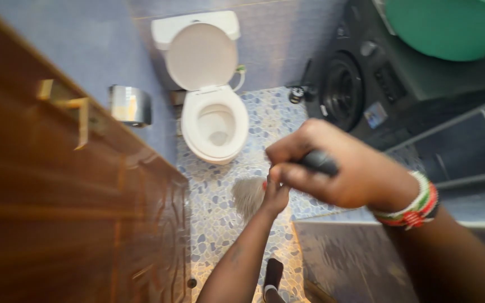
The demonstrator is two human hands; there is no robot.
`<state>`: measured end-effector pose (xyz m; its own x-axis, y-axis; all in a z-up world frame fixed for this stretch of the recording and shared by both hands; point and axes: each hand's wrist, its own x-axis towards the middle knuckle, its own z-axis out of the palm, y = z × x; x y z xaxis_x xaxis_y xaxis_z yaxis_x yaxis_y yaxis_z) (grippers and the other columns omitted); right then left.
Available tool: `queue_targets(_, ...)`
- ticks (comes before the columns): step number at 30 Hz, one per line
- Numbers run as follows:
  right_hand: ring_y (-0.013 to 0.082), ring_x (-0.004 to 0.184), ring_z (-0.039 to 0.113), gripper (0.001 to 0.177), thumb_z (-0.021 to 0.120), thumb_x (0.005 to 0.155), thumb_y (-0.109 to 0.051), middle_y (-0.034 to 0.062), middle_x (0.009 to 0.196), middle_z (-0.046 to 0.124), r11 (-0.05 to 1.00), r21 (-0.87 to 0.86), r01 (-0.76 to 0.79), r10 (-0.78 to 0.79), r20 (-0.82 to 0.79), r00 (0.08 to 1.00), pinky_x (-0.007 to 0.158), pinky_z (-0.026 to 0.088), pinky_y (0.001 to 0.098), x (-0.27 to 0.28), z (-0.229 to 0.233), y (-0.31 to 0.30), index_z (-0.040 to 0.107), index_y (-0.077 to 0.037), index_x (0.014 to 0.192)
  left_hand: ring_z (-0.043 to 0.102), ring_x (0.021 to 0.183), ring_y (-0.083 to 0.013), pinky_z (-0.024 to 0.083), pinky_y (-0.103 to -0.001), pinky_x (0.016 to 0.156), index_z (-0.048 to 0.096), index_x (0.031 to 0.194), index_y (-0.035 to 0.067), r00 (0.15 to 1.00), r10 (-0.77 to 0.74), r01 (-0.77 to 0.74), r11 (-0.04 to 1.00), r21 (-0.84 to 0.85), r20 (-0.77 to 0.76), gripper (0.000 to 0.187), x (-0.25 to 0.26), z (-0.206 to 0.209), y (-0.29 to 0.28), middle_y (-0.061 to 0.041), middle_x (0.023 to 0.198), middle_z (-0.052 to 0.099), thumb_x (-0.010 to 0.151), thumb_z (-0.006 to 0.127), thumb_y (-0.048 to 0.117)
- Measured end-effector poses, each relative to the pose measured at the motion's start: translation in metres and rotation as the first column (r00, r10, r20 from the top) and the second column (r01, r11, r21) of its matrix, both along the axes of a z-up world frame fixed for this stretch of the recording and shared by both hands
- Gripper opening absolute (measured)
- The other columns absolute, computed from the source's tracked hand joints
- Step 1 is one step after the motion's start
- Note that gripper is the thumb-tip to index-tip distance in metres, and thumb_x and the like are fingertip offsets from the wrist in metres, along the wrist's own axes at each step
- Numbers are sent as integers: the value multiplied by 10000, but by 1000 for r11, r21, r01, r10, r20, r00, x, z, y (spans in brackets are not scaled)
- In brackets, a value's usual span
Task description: The person mops the floor in a small room by moving a mop back and forth across the tiled surface, working around a toilet and a washing machine.
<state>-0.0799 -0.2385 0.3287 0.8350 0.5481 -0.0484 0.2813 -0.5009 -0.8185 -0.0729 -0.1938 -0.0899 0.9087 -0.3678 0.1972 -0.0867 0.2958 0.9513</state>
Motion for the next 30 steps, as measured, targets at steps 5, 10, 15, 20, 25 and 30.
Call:
queue_targets(5,283,516,553,210,645,744,-206,132,554,560,979,-180,96,-50,243,969,533,467,390,-16,-32,-8,586,-47,621,595,1136,-214,496,-364,960,479,1356,77,976,-214,217,973,-81,52,501,14,-19,-58,-90,1233,574,909,661,213)
queue_targets(10,179,454,626,157,667,733,-190,90,536,626,908,-201,368,-332,194,923,487,490,342,-25,-30,-50,714,-43,704,656,1055,-245,526,-374,895,588,1247,62,952,-294,291,956,46,86,456,1,-8,-104,-95,1125,659,867,700,286)
queue_targets(15,113,506,585,315,686,880,-225,43,534,622,778,-34,627,-614,165,771,479,442,277,-33,-12,-76,661,-21,642,701,927,-343,526,-429,775,692,1089,72,939,-343,292,817,497,14,391,-7,50,-88,-158,964,735,945,672,435)
queue_targets(20,113,541,638,419,694,979,-230,37,574,595,671,259,695,-739,148,658,525,504,267,-27,-6,-75,583,-36,625,722,826,-323,529,-436,735,726,962,110,895,-431,403,668,625,-116,476,-4,114,-42,-133,873,742,940,622,574)
queue_targets(25,136,540,650,368,682,971,-178,65,589,619,613,372,697,-776,117,620,541,539,278,-15,-7,-68,605,-29,644,717,730,-298,529,-438,699,770,889,147,921,-380,315,588,745,-90,486,0,132,-1,-102,758,736,907,628,612)
queue_targets(30,149,526,640,340,693,957,-174,79,590,622,560,489,669,-766,0,643,551,563,286,-7,-21,-57,600,-34,662,704,672,-327,531,-458,674,780,875,171,966,-252,183,526,831,-53,403,2,117,34,-104,717,724,906,656,553)
